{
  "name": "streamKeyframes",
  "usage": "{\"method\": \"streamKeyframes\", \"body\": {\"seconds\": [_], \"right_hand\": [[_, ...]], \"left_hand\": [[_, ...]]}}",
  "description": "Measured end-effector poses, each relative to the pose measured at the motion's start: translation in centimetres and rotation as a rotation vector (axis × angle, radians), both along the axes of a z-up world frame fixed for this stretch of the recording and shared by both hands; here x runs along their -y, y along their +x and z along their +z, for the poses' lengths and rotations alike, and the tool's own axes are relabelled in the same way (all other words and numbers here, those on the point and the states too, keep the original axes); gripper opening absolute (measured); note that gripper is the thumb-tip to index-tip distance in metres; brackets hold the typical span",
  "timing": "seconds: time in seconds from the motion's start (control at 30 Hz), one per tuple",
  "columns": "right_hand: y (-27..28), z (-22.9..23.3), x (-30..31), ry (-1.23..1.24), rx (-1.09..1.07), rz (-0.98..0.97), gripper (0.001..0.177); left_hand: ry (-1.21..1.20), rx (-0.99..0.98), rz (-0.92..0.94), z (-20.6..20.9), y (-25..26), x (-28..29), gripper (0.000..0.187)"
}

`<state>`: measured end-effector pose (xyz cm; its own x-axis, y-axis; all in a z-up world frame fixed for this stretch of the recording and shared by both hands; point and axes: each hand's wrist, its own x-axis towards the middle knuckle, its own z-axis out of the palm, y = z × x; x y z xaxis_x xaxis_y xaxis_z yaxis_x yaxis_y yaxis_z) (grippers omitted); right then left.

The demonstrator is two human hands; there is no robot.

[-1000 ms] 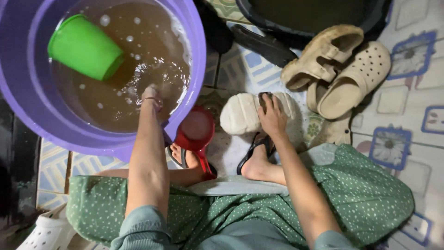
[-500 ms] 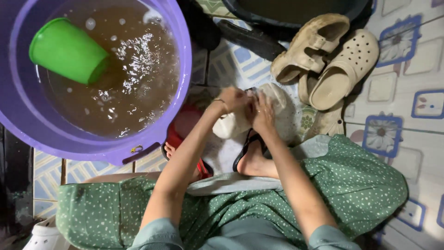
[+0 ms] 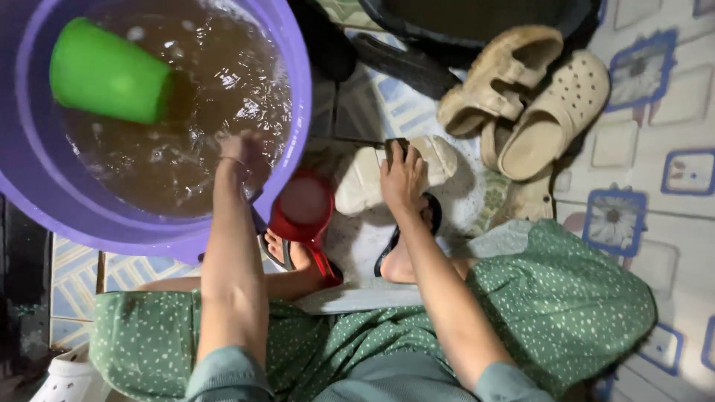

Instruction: Scrubbing and cleaning white shoes with a brush and soapy water while sitting on a tiled floor.

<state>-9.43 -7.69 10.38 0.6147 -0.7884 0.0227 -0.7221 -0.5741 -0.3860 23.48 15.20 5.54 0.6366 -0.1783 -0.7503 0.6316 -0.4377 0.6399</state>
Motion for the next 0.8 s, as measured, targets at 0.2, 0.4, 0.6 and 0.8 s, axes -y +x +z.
{"method": "streamKeyframes", "body": {"seconds": [0.2,0.4,0.6,0.8], "right_hand": [[1.1,-2.0,0.7,0.165,0.109,-0.021,0.052],[0.7,-3.8,1.5,0.119,0.189,0.007,0.052],[-5.2,-0.9,3.3,0.413,0.405,0.072,0.048],[-11.6,0.8,-0.4,-0.036,0.211,0.171,0.038]], "left_hand": [[-0.568,-0.159,-0.485,18.3,-9.2,8.7,0.028],[-0.219,0.538,-1.171,1.6,-20.6,13.6,0.032],[0.227,0.439,-1.097,7.6,-24.4,11.5,0.161],[0.188,0.725,-1.023,7.7,-25.0,12.6,0.151]]}}
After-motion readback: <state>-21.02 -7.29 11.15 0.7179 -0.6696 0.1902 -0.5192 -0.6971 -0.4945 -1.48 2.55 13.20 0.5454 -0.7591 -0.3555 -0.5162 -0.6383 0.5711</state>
